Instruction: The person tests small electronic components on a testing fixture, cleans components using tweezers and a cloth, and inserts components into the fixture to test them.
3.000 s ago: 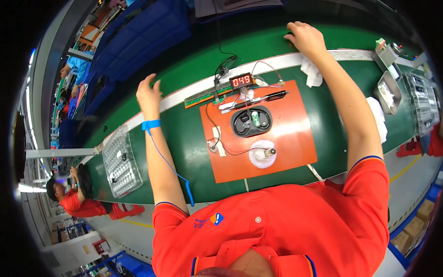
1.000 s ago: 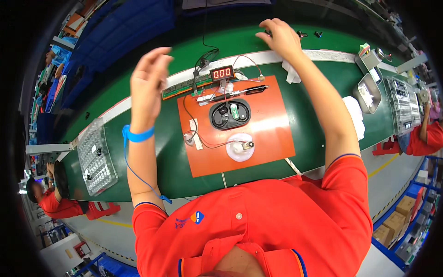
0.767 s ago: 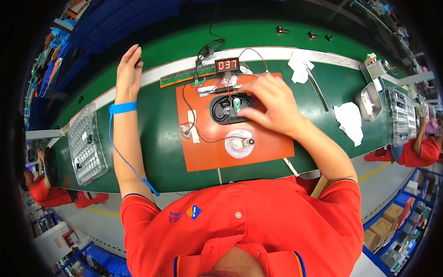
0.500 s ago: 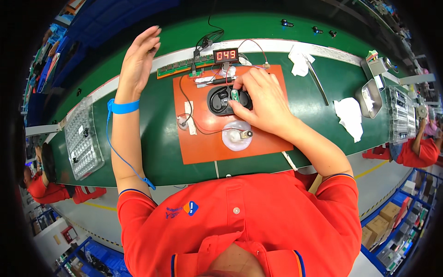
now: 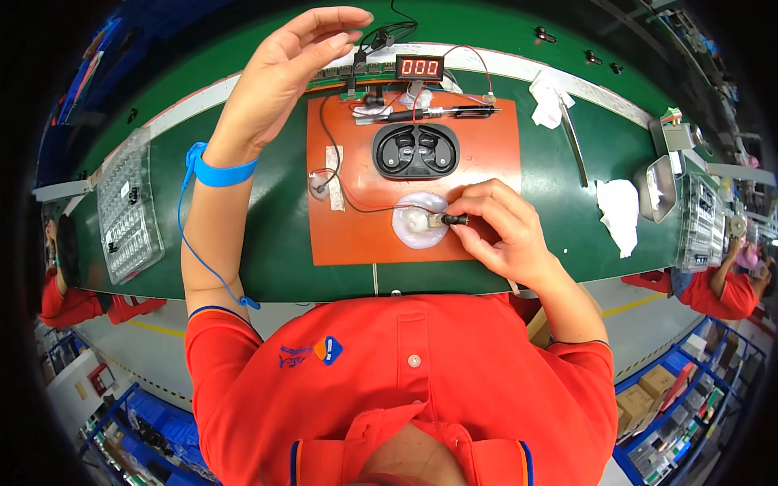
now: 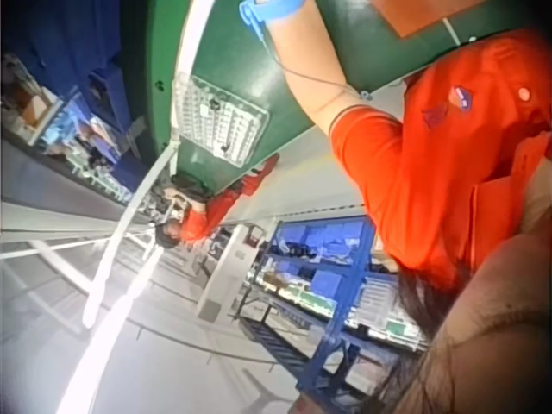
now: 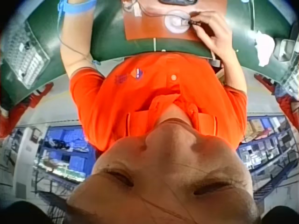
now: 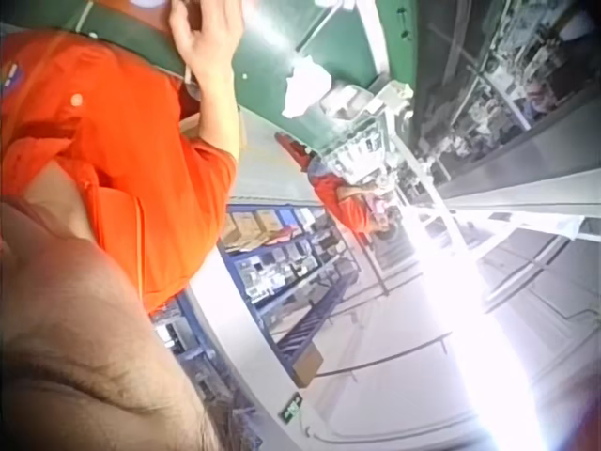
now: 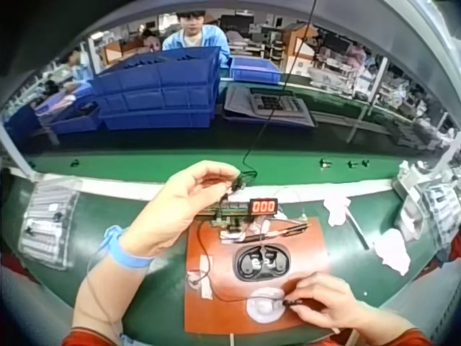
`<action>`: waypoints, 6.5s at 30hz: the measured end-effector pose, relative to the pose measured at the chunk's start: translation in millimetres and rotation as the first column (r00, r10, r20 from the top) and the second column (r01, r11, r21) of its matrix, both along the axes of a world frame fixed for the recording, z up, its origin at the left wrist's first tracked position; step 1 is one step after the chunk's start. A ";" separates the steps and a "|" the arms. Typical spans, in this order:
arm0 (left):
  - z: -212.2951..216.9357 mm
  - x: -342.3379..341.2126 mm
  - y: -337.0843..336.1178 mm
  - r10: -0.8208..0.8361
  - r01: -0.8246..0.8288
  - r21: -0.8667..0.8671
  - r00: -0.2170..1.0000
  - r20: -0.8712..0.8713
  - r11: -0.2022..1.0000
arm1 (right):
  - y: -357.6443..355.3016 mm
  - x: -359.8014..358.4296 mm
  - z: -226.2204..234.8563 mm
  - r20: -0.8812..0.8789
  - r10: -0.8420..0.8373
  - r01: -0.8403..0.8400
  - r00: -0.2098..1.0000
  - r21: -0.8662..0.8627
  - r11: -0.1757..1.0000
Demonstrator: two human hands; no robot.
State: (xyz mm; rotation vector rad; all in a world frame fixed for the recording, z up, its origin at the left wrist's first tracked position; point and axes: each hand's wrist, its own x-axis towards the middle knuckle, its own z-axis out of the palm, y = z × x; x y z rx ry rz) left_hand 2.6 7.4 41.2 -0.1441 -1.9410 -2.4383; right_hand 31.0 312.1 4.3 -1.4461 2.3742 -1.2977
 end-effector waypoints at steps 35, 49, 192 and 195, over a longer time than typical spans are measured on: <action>-19.8 38.1 53.0 -0.462 -0.476 -0.829 0.688 -0.559 0.294 | -25.7 -102.8 4.5 -0.153 -0.297 0.272 0.942 -0.167 0.948; 1.0 5.1 10.6 0.068 -0.667 -0.623 0.703 -0.708 0.409 | -31.2 -63.8 -1.6 -0.269 -0.021 0.007 0.963 -0.053 0.999; -78.3 -23.8 -109.4 0.386 -0.629 -0.724 0.766 -0.514 0.284 | 17.6 -137.9 95.4 -0.081 0.519 -0.107 0.851 -0.994 0.020; -63.1 -22.8 -89.1 0.196 -0.577 -0.769 0.817 -0.542 0.276 | 79.3 -142.3 70.6 -0.026 0.507 -0.061 0.861 -0.997 0.052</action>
